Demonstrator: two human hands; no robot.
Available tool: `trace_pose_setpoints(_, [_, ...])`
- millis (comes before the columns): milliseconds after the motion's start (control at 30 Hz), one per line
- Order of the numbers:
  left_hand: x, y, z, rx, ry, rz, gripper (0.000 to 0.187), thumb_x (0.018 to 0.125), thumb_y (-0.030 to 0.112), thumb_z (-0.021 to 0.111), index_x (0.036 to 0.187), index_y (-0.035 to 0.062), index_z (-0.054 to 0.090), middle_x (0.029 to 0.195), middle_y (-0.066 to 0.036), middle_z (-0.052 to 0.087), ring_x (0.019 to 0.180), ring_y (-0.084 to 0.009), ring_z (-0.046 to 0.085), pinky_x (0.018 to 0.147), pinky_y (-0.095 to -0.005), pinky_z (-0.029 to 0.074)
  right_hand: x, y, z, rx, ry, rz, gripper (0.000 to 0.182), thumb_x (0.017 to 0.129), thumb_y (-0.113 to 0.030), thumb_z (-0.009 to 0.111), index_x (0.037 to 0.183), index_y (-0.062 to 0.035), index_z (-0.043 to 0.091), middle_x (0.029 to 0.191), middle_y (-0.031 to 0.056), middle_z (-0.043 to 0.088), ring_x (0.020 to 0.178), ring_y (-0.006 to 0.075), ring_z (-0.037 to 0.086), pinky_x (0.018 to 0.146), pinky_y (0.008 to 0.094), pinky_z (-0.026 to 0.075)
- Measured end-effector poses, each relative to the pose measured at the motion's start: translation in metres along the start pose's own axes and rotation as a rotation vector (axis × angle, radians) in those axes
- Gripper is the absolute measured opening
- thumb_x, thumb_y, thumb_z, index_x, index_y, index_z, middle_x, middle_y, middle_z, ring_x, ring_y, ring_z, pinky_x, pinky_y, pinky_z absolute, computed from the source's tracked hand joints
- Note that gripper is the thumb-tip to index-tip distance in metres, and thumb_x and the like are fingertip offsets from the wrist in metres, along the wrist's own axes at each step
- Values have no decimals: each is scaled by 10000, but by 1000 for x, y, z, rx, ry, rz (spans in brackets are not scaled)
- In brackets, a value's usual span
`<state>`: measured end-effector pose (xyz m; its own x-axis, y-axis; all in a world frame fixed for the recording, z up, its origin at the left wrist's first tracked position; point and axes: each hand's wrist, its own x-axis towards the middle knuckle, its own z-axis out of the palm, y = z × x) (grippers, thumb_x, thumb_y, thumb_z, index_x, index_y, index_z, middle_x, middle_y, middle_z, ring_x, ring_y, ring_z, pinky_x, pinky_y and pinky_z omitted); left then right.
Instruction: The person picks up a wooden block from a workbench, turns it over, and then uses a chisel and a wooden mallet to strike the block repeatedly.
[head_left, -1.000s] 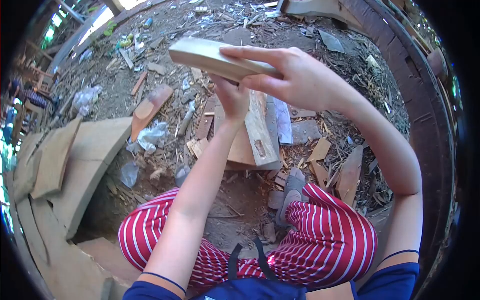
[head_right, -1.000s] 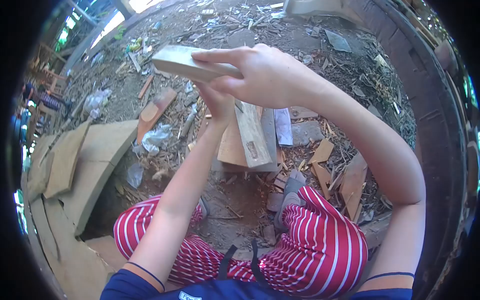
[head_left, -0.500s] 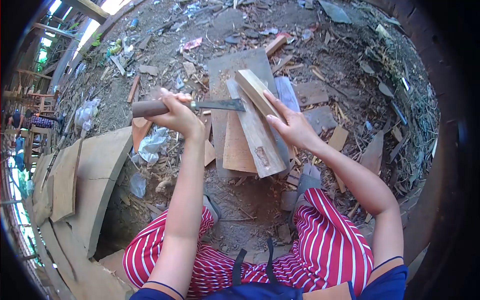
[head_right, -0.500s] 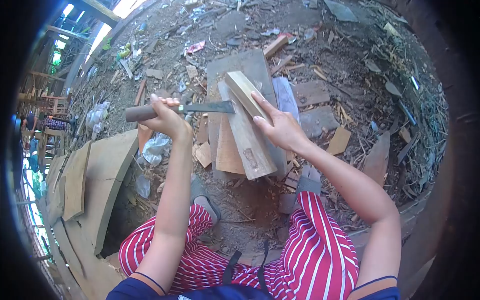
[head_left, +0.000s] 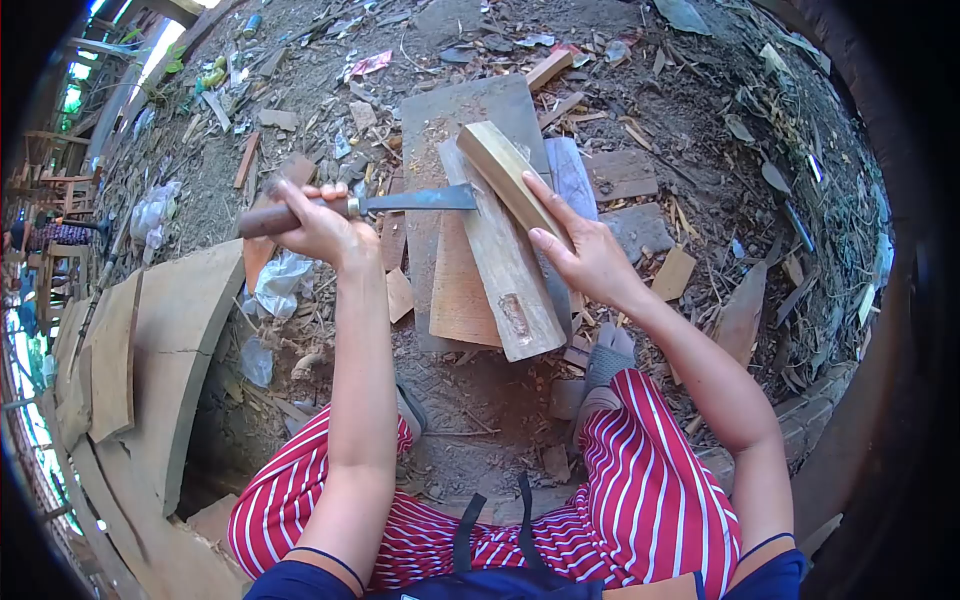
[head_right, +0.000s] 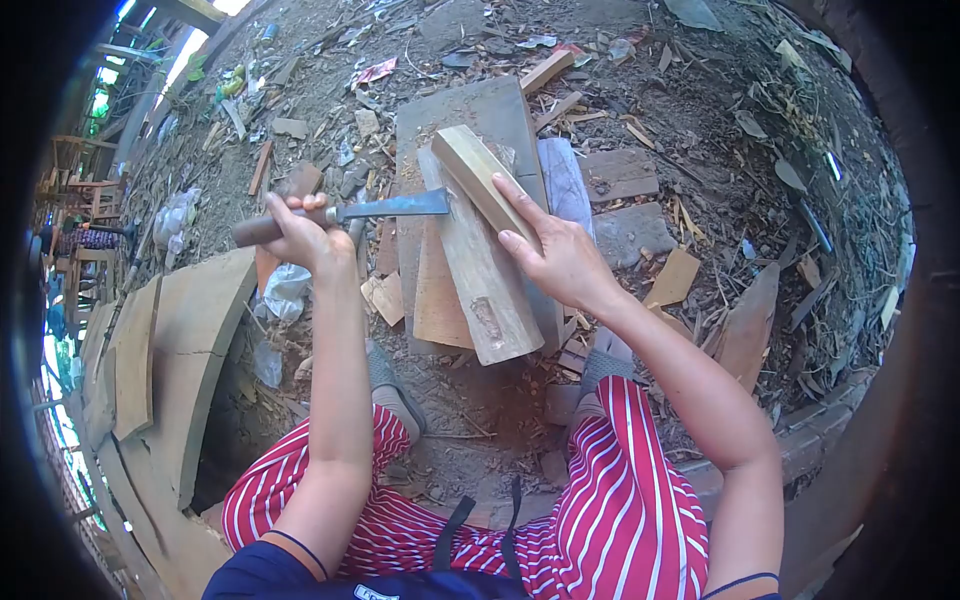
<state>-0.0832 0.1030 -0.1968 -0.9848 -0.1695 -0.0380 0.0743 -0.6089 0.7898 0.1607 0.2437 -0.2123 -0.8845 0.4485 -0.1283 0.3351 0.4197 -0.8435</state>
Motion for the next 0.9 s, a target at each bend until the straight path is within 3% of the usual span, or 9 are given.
trace_pose_setpoints(133, [-24, 18, 28, 79, -238, 200, 283, 984, 188, 584, 1013, 126, 309, 676, -12, 473, 475, -96, 483, 421, -258, 432, 0, 0, -2, -22, -8, 18, 625, 949, -408, 506, 1521, -320, 270, 1300, 252, 570, 1126, 446, 591, 984, 478, 459])
trace_pose_setpoints(233, [-38, 20, 37, 75, -296, 259, 283, 986, 184, 579, 994, 124, 303, 665, -13, 470, 449, -87, 469, 395, -256, 413, 1, 1, -2, -26, -9, 6, 623, 949, -413, 505, 1520, -331, 268, 1273, 261, 584, 1120, 444, 594, 979, 480, 462])
trace_pose_setpoints(467, [-50, 26, 46, 101, -338, 305, 278, 986, 163, 569, 1019, 111, 298, 633, -11, 452, 435, -81, 455, 370, -253, 387, 1, -1, -4, -36, -19, 16, 620, 950, -418, 504, 1518, -346, 267, 1233, 283, 597, 1103, 442, 604, 972, 483, 466])
trace_pose_setpoints(667, [-55, 21, 46, 159, -368, 329, 359, 973, 140, 580, 1149, 109, 269, 778, -57, 487, 440, -79, 461, 367, -228, 408, 1, 3, -2, -20, -13, 1, 631, 942, -409, 519, 1517, -353, 266, 1259, 284, 581, 1114, 447, 599, 990, 470, 455])
trace_pose_setpoints(733, [-60, 22, 46, 183, -388, 377, 390, 971, 132, 578, 1190, 91, 258, 795, -60, 494, 439, -80, 465, 371, -224, 422, 4, 1, -4, -37, 7, 10, 631, 929, -353, 542, 1510, -332, 298, 1167, 252, 642, 1035, 407, 650, 929, 477, 508])
trace_pose_setpoints(767, [-65, 21, 48, 202, -411, 419, 424, 969, 125, 575, 1232, 73, 247, 812, -62, 501, 438, -81, 468, 375, -221, 435, 9, -5, -9, -38, 12, -2, 631, 929, -353, 542, 1510, -332, 298, 1167, 252, 642, 1035, 407, 650, 929, 477, 508])
trace_pose_setpoints(800, [-70, 19, 50, 220, -405, 455, 411, 968, 105, 571, 1235, 86, 258, 685, -75, 525, 452, -103, 482, 392, -260, 421, 16, -12, -17, -20, -16, 42, 625, 929, -357, 539, 1510, -300, 314, 1191, 240, 638, 1023, 378, 661, 930, 474, 515])
trace_pose_setpoints(867, [-80, 19, 55, 250, -423, 523, 478, 951, 123, 598, 1268, 55, 247, 728, -61, 513, 494, -113, 513, 441, -244, 458, 19, -52, -39, -53, -38, 93, 606, 928, -341, 531, 1497, -214, 366, 1231, 205, 633, 985, 304, 676, 936, 460, 523])
trace_pose_setpoints(900, [-84, 17, 56, 289, -443, 583, 547, 933, 142, 625, 1300, 25, 236, 771, -47, 500, 537, -123, 543, 490, -228, 495, 23, -68, -47, -60, 48, -69, 613, 918, -346, 557, 1492, -220, 379, 1194, 192, 654, 962, 288, 683, 889, 434, 544])
